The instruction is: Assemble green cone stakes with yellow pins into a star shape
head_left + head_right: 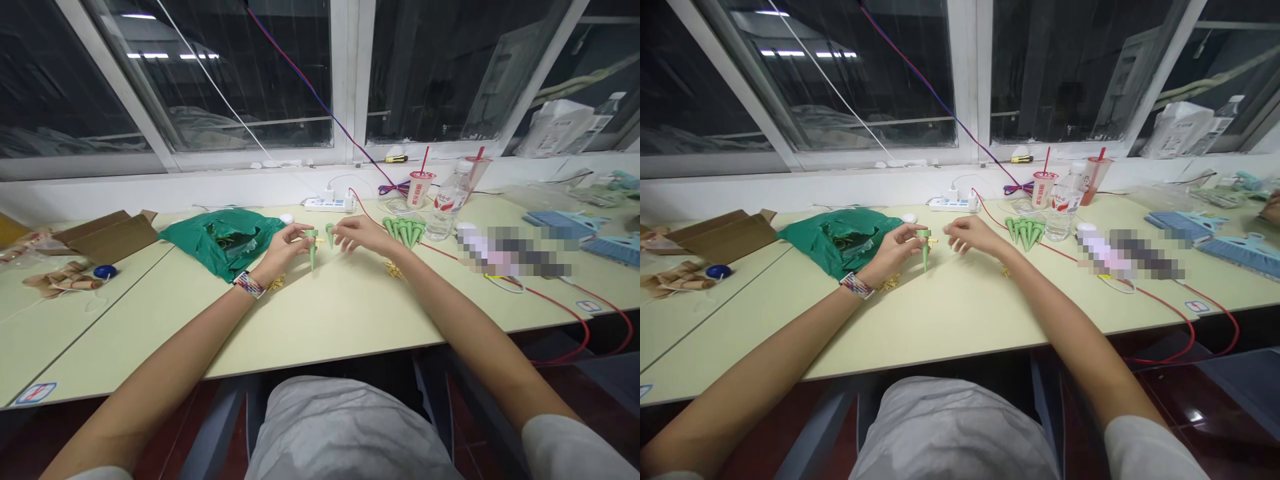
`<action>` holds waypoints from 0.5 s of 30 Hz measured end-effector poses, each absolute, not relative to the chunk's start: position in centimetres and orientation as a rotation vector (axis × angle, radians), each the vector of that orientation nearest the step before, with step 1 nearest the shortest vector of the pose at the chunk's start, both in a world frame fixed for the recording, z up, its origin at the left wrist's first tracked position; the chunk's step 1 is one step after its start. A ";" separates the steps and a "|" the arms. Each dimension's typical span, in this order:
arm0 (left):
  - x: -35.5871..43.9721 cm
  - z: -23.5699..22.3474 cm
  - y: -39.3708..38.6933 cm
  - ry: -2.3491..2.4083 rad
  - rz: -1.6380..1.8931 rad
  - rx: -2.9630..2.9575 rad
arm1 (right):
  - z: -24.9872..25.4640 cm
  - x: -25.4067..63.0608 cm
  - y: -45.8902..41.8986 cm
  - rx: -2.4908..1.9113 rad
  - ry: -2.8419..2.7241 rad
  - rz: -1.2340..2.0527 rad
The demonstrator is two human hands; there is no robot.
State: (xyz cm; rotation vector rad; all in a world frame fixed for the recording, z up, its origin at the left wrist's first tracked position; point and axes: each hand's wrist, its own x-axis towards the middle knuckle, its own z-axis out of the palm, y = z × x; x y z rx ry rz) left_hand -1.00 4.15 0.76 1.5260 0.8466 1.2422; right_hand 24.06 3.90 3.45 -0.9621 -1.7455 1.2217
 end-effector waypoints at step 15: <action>-0.3 0.1 3.6 0.739 1.115 1.433 | 1.5 35.1 1.5 -1.809 -2.243 0.506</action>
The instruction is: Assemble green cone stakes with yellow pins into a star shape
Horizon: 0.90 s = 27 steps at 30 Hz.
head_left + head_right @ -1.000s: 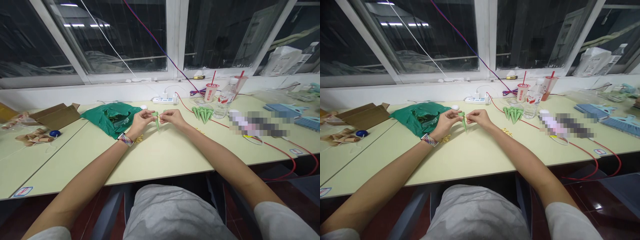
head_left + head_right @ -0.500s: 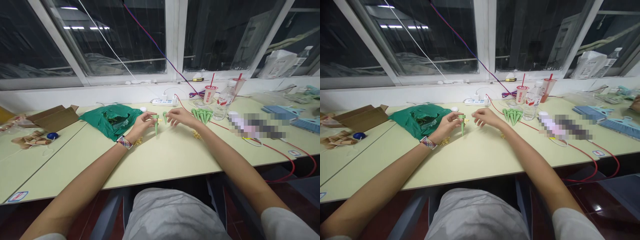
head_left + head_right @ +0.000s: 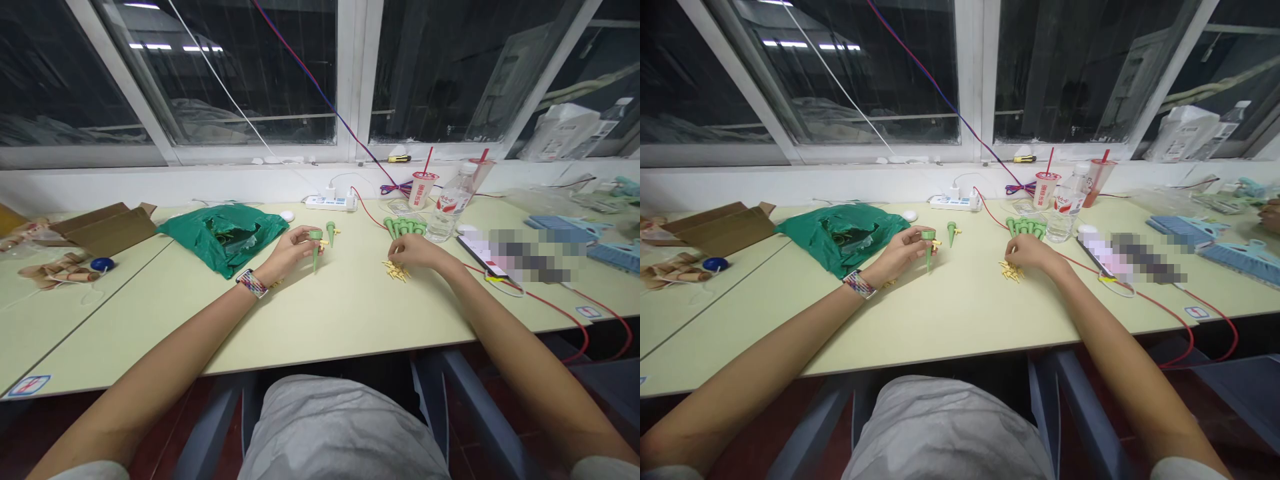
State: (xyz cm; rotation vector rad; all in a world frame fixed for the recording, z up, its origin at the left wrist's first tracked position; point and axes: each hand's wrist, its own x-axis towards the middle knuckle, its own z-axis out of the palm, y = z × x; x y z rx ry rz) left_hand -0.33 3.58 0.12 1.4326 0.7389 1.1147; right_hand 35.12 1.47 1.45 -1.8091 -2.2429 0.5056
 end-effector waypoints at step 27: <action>0.6 0.8 2.3 0.624 1.064 1.205 | 2.2 23.1 0.1 -0.732 -1.869 0.491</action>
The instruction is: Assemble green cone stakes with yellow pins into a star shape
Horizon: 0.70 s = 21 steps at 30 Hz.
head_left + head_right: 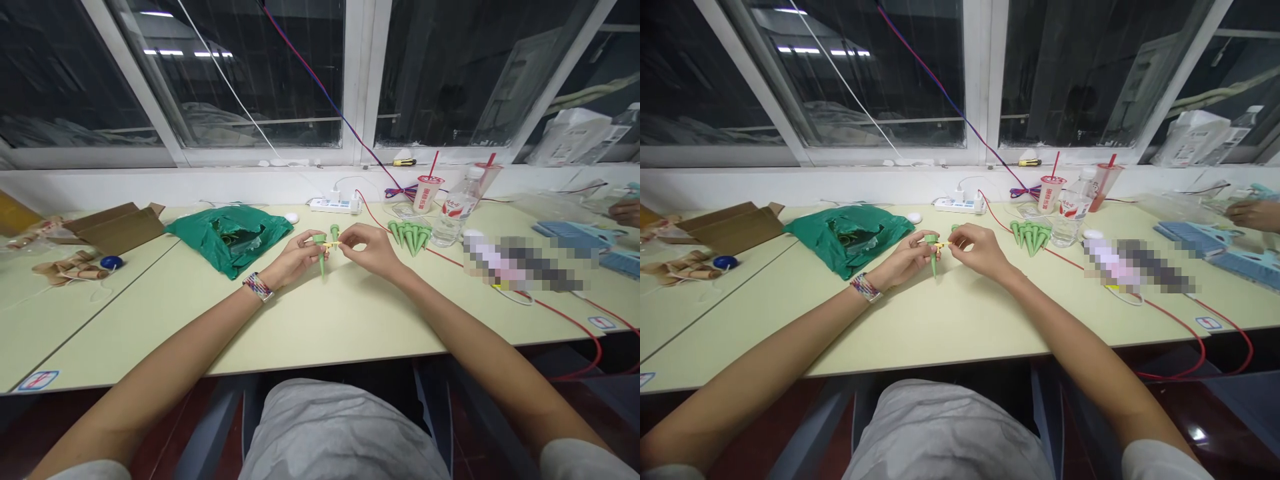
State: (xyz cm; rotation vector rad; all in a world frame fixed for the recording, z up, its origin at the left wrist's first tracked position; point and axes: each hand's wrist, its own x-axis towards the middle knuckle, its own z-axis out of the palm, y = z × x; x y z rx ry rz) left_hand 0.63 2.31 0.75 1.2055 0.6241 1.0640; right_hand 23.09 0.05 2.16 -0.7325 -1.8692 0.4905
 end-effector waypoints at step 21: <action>1.7 0.2 1.6 0.632 1.084 1.244 | 1.3 22.7 -0.8 -0.749 -1.846 0.522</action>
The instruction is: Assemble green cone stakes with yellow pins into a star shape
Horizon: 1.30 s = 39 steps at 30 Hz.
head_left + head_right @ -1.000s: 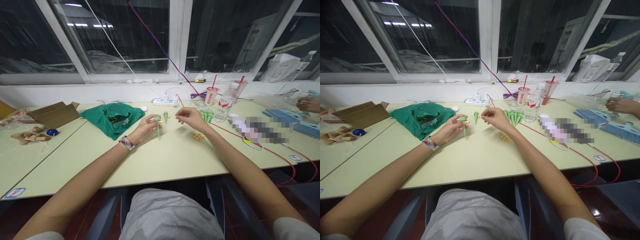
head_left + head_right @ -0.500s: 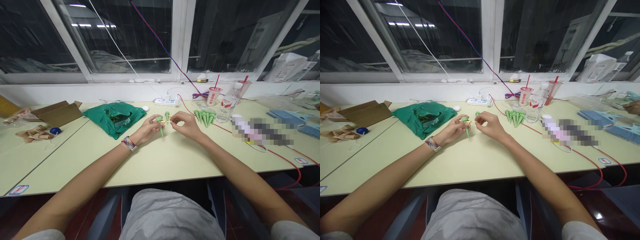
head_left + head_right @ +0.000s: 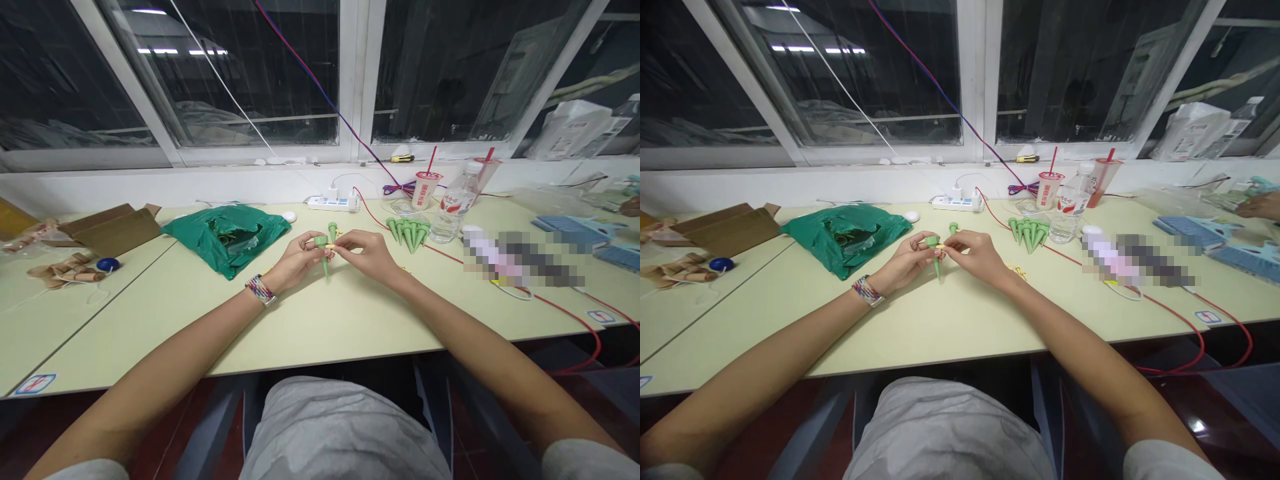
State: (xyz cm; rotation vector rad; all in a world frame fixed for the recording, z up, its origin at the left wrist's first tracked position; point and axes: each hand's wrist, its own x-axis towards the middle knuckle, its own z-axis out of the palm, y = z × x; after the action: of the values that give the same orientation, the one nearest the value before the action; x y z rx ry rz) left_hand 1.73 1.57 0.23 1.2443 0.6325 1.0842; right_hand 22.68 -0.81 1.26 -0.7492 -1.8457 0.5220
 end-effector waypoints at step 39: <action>2.2 0.2 1.2 0.696 1.035 1.258 | 0.0 22.9 0.4 -0.985 -1.828 0.690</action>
State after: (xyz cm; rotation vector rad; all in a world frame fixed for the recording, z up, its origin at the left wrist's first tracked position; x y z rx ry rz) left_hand 2.23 1.21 0.16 1.2576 0.6963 1.0352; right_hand 22.95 0.35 0.05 -0.9850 -1.8279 0.6900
